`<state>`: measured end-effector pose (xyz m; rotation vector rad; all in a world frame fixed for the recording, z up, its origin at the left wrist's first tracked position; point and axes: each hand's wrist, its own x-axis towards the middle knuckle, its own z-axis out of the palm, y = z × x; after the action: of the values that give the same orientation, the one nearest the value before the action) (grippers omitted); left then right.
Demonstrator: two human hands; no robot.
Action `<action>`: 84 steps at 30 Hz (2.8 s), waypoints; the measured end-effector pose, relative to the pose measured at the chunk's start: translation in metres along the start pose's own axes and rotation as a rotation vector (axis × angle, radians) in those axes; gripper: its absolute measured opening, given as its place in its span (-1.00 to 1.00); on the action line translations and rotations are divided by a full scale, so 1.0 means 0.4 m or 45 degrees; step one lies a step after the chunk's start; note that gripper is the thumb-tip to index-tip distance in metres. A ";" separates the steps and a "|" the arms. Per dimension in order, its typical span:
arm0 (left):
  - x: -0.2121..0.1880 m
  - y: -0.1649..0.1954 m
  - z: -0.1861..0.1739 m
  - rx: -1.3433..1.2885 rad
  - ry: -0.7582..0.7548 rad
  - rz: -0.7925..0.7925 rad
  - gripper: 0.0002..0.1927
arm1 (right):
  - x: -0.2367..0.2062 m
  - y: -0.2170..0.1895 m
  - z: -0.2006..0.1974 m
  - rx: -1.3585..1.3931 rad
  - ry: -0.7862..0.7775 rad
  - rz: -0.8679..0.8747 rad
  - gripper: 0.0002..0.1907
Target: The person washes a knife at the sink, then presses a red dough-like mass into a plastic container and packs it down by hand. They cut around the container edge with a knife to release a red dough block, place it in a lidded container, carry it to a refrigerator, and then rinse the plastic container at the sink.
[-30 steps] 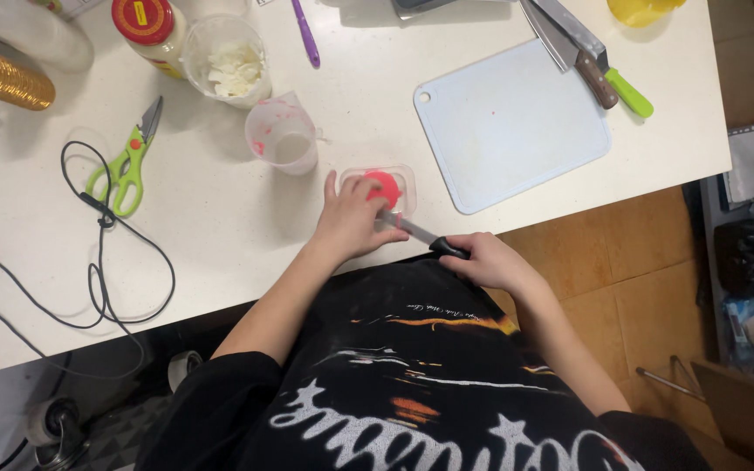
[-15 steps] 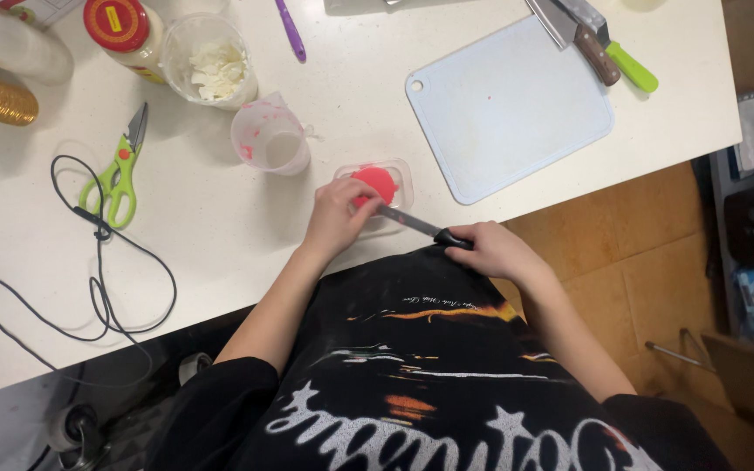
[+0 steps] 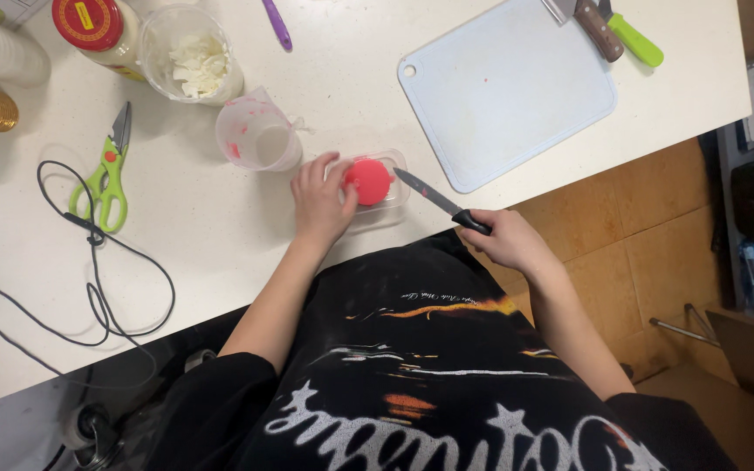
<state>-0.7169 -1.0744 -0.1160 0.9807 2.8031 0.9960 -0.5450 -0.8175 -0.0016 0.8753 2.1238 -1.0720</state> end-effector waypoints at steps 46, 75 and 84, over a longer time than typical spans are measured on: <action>0.020 -0.085 0.058 -0.739 -0.231 -0.324 -0.49 | 0.002 0.018 -0.015 0.131 0.153 -0.047 -0.76; -0.078 0.038 0.130 -0.519 0.329 -0.986 -0.61 | 0.285 -0.019 -0.240 -0.112 -0.092 -0.302 -0.67; -0.133 0.077 0.178 -0.686 0.549 -1.324 -0.66 | 0.502 -0.022 -0.164 0.083 -0.331 -0.530 -0.36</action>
<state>-0.6422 -1.0454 -0.1652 -0.7487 2.4243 1.6522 -0.6871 -0.7089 -0.1146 0.2986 2.1026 -1.3839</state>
